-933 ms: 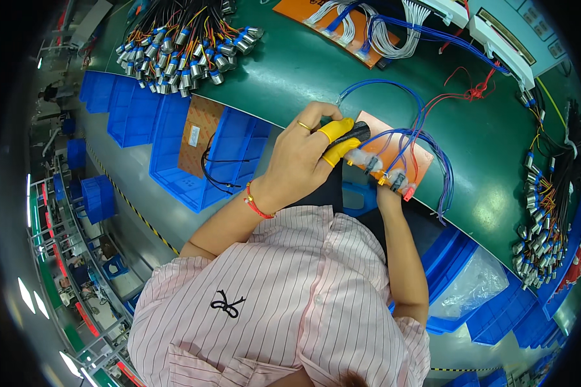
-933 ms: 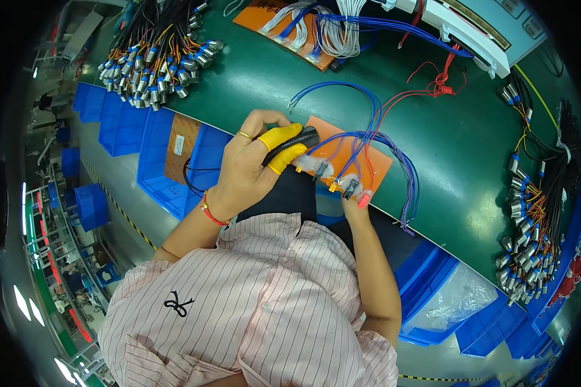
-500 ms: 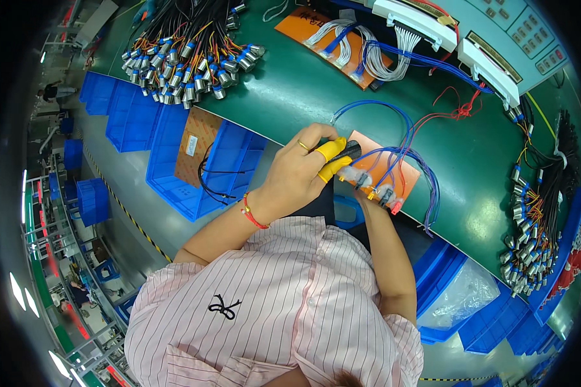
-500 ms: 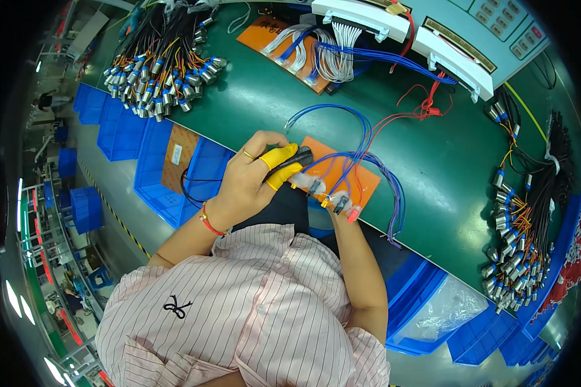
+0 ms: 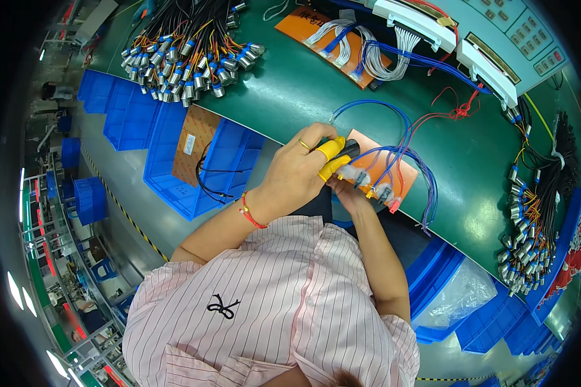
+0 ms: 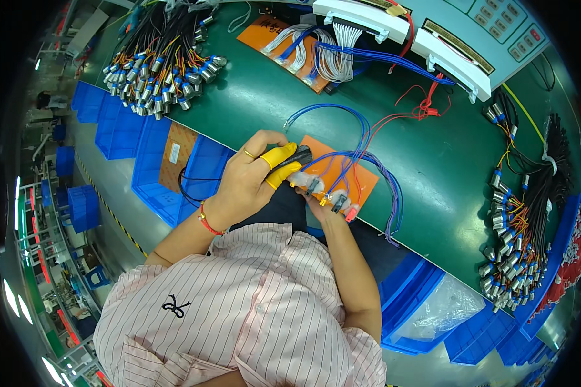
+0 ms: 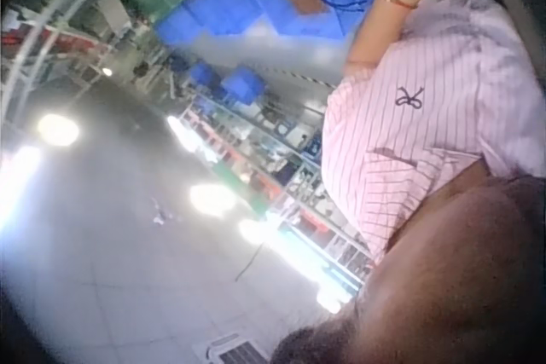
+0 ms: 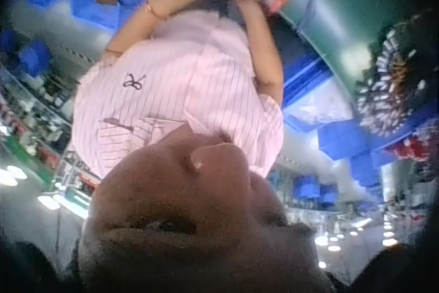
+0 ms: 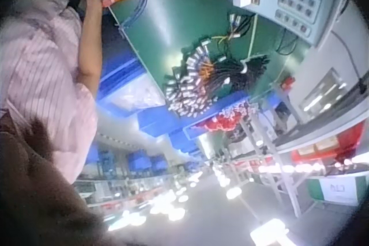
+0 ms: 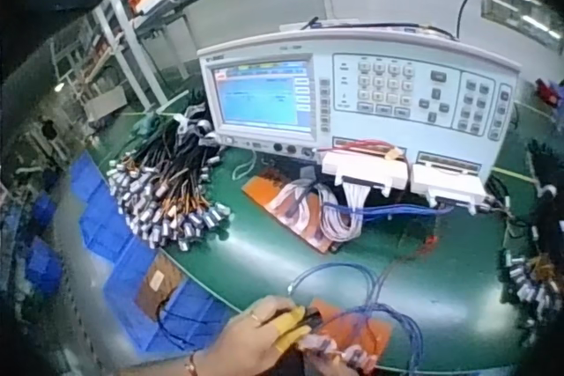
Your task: Assemble and test electronic wire harnesses and components at a workstation.
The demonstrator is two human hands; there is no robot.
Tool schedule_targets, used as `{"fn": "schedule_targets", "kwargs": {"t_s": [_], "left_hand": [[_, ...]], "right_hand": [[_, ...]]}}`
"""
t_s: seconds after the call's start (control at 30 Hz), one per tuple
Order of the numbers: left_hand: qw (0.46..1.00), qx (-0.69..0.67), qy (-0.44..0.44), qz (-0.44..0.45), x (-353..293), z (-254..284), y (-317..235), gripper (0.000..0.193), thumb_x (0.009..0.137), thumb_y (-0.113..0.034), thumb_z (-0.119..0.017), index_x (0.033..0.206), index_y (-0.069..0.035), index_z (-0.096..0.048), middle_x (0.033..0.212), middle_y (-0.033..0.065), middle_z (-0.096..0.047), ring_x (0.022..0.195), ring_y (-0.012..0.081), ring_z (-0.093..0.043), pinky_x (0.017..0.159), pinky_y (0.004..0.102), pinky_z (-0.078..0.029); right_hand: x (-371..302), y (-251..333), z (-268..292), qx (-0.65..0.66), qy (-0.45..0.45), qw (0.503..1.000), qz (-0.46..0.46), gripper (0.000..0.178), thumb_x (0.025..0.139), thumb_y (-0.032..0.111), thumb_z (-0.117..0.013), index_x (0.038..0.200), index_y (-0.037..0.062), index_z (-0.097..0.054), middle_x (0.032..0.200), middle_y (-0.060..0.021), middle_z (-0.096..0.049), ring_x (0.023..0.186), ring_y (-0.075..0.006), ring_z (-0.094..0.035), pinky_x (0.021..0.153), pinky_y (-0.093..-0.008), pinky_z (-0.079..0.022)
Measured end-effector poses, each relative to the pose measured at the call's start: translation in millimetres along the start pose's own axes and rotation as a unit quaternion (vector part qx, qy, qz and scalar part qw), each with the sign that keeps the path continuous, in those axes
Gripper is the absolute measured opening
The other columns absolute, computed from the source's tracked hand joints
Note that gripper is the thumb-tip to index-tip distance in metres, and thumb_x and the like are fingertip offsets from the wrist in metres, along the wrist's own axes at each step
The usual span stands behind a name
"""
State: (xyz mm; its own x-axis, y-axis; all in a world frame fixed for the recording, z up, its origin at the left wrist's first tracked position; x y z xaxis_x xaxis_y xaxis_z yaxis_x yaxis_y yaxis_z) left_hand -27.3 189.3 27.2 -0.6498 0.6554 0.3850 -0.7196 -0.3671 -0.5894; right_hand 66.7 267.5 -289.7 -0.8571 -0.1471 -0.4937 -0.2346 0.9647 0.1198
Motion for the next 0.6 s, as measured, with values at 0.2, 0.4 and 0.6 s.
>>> {"fn": "schedule_targets", "kwargs": {"t_s": [0.2,0.4,0.6], "left_hand": [[1.000,-0.005,0.002,0.017,-5.0,0.7,6.3,0.025,0.076,-0.002,-0.072,0.097,0.006,-0.061,0.103,0.0116,-0.057,0.070,0.0222,-0.057,0.065,0.0314,-0.048],[1.000,-0.011,-0.003,-0.002,-2.9,-2.4,4.2,0.024,0.076,-0.001,-0.072,0.096,0.006,-0.061,0.104,0.0119,-0.057,0.068,0.0215,-0.057,0.062,0.0308,-0.048],[1.000,0.018,-0.003,-0.012,-5.1,-4.4,9.8,0.028,0.075,-0.003,-0.072,0.101,0.003,-0.062,0.108,0.0113,-0.058,0.085,0.0257,-0.058,0.077,0.0359,-0.046]], "right_hand": [[-44.9,48.5,-69.4,-0.007,-0.142,0.987,0.075,0.041,0.098,0.035,-0.040,0.129,0.0090,-0.049,0.127,-0.0109,-0.057,0.113,-0.0283,-0.057,0.095,-0.0428,-0.050],[-22.2,31.2,-56.4,0.031,-0.120,0.987,0.104,0.041,0.097,0.030,-0.046,0.131,0.0070,-0.048,0.129,-0.0113,-0.055,0.114,-0.0256,-0.057,0.098,-0.0395,-0.048],[12.2,7.8,-76.5,-0.048,-0.121,0.986,0.105,0.039,0.097,0.029,-0.047,0.128,0.0068,-0.049,0.126,-0.0108,-0.057,0.111,-0.0246,-0.058,0.096,-0.0388,-0.048]]}}
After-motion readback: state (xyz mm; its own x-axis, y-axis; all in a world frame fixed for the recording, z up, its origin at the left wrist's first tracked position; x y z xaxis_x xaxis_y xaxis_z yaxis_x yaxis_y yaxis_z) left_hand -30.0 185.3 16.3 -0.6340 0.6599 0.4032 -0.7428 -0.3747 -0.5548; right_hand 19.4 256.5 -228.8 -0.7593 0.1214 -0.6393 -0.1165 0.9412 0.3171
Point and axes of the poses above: each hand's wrist, its own x-axis towards the middle knuckle, its own z-axis out of the back of the hand, y = z × x, the point moved 5 cm from there along x, towards the middle knuckle
